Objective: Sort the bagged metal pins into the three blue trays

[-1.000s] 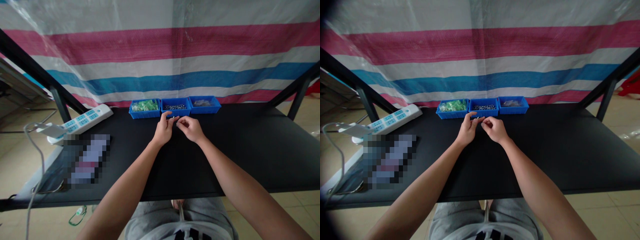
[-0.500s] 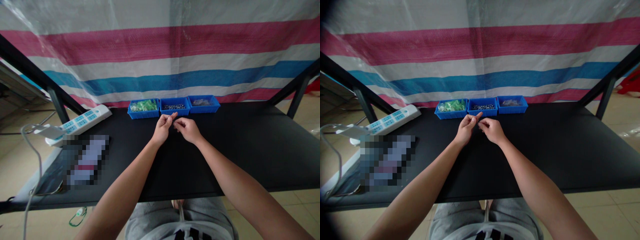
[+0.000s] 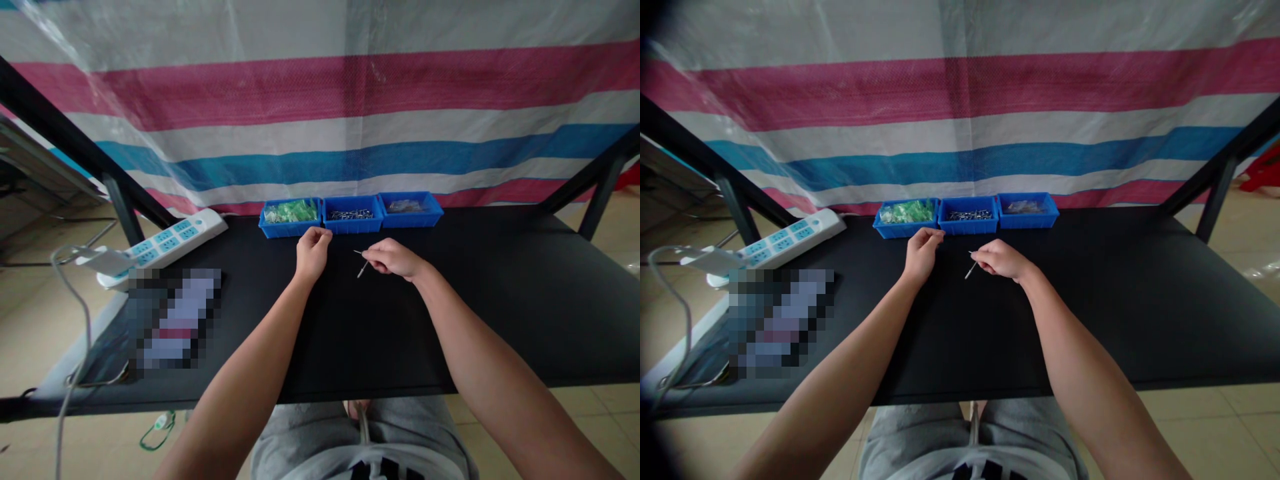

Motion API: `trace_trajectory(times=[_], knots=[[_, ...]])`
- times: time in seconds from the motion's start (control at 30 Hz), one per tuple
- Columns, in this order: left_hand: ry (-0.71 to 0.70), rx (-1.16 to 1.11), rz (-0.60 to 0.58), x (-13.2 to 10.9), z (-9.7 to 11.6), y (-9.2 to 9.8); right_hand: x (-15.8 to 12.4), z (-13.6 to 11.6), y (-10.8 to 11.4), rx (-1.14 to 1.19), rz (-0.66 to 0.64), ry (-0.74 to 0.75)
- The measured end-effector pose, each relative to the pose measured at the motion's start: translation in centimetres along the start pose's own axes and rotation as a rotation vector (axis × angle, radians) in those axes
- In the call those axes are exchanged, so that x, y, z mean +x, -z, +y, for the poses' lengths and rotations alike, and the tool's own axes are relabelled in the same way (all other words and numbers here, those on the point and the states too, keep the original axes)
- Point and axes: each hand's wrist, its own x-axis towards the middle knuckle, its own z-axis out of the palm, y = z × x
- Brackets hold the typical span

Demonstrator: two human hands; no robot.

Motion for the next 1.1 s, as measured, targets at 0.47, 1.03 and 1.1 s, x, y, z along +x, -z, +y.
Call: trace_trajectory(times=[0.47, 1.03, 1.1], knots=[[-0.004, 0.144, -0.104, -0.2, 0.0, 0.0, 1.1, 0.8, 0.6, 0.128, 0.53, 0.165], [-0.178, 0.397, -0.25, -1.0, 0.2, -0.3, 1.5, 2.9, 0.0, -0.933, 0.371, 0.383], [-0.255, 0.463, -0.289, -1.2, 0.3, -0.4, 1.5, 2.8, -0.2, -0.941, 0.346, 0.384]])
